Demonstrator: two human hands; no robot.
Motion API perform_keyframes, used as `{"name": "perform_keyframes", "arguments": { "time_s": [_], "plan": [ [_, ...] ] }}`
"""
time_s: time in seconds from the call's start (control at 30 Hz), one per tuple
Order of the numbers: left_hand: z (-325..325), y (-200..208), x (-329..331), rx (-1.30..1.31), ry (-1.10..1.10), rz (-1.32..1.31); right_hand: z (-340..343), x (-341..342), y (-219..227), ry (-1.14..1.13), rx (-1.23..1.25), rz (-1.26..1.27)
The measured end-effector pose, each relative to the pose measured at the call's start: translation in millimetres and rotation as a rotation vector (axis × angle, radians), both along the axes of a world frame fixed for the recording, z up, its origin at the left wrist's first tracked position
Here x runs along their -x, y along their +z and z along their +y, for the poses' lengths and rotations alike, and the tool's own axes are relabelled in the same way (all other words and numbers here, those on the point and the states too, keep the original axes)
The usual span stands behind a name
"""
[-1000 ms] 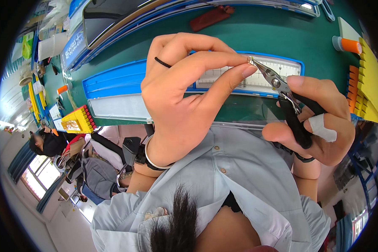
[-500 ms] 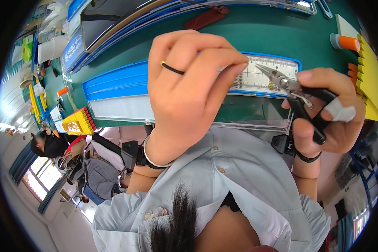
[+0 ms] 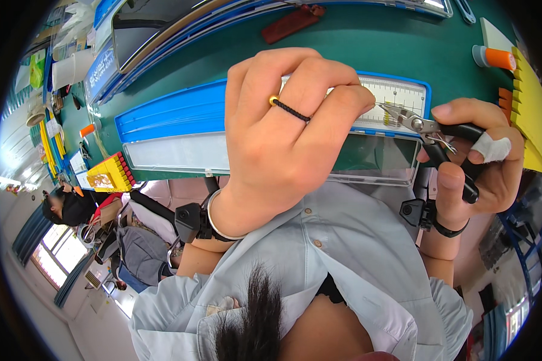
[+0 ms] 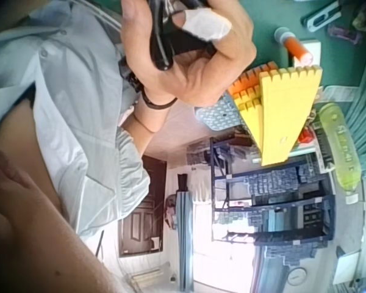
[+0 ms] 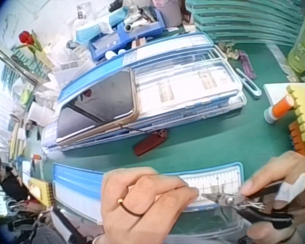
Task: Arrange and trim resistors on a labeled template using pliers and hands.
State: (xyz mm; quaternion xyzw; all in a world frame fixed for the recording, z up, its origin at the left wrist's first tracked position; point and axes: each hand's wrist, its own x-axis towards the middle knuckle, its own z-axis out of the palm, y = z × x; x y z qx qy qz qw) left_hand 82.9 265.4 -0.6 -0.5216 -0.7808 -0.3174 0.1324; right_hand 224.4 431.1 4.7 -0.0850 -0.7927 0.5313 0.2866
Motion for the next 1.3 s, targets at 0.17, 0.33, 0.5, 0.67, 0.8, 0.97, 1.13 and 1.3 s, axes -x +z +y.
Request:
{"name": "perform_keyframes", "arguments": {
  "time_s": [0.17, 0.33, 0.5, 0.67, 0.8, 0.97, 1.13, 1.3],
  "plan": [
    [-3, -2, -2, 0.011, 0.015, 0.020, -3, 2, -6, 0.020, -0.008, -0.003],
    [-3, 1, -2, 0.002, -0.035, -0.035, 10, -1, 0, 0.003, -0.064, -0.026],
    [-12, 15, -12, 0.368, -0.186, -0.308, 34, 1, -5, 0.068, -0.056, -0.118],
    [-22, 7, -11, 0.504, -0.210, -0.202, 33, 2, -7, 0.059, 0.044, -0.140],
    [-21, 3, -10, 0.552, -0.223, -0.086, 34, 3, -7, 0.033, 0.079, -0.205],
    [-22, 3, -8, 0.599, -0.232, -0.058, 30, 5, -5, 0.006, 0.095, -0.225],
    [-20, 3, -8, 0.589, -0.227, -0.070, 31, 4, -5, -0.028, 0.103, -0.228],
    [-20, 2, -8, 0.580, -0.219, -0.082, 33, 0, -5, -0.031, 0.044, -0.247]
  ]
}}
